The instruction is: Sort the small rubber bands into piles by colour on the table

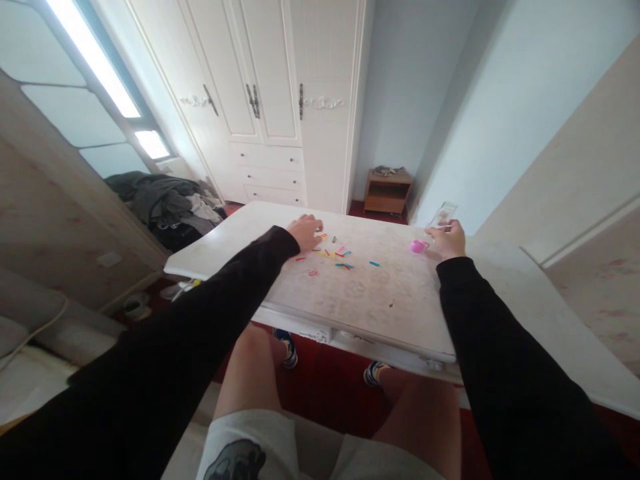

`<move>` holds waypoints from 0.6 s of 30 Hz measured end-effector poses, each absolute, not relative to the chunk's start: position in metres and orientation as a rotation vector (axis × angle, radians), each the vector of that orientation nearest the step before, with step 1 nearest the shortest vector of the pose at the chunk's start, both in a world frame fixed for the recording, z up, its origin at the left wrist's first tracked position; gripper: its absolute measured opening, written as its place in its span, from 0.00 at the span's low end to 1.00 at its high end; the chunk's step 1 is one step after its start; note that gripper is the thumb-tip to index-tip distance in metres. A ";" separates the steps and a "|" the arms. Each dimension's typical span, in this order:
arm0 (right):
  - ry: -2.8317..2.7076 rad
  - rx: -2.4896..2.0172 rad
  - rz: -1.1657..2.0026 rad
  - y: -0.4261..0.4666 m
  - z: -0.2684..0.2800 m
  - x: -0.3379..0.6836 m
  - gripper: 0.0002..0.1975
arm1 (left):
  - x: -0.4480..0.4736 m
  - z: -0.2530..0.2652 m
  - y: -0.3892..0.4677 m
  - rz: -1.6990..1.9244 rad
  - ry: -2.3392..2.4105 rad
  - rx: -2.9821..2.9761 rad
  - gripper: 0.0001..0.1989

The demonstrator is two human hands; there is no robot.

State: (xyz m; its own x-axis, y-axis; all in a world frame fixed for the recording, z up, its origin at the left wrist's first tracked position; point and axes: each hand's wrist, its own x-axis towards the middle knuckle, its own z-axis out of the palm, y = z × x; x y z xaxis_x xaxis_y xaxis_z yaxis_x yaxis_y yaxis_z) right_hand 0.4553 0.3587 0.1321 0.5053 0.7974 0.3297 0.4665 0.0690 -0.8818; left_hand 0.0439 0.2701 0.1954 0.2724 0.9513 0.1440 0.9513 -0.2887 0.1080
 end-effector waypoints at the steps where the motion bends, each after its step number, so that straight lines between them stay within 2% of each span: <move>1: -1.121 -1.576 0.351 0.358 0.133 0.455 0.18 | 0.065 0.189 0.263 0.290 1.802 2.541 0.24; 5: -1.125 -1.597 0.338 0.355 0.134 0.455 0.18 | 0.155 0.155 0.231 0.243 1.226 2.772 0.33; 8: -1.128 -1.606 0.331 0.356 0.133 0.457 0.18 | 0.194 0.137 0.215 0.091 1.033 2.826 0.34; 13: -1.137 -1.600 0.340 0.360 0.130 0.459 0.18 | 0.168 0.134 0.222 0.069 1.239 2.776 0.31; 18: -1.145 -1.587 0.353 0.363 0.128 0.458 0.18 | 0.088 0.139 0.237 0.053 1.744 2.670 0.27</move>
State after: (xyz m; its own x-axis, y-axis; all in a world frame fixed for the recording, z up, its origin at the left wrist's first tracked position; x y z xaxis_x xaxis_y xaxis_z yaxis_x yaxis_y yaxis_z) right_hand 0.4577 0.3629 0.1282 0.4896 0.8084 0.3269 0.4839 0.0600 -0.8731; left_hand 0.0884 0.2370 0.1394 0.4019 0.9141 0.0544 0.9157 -0.4013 -0.0220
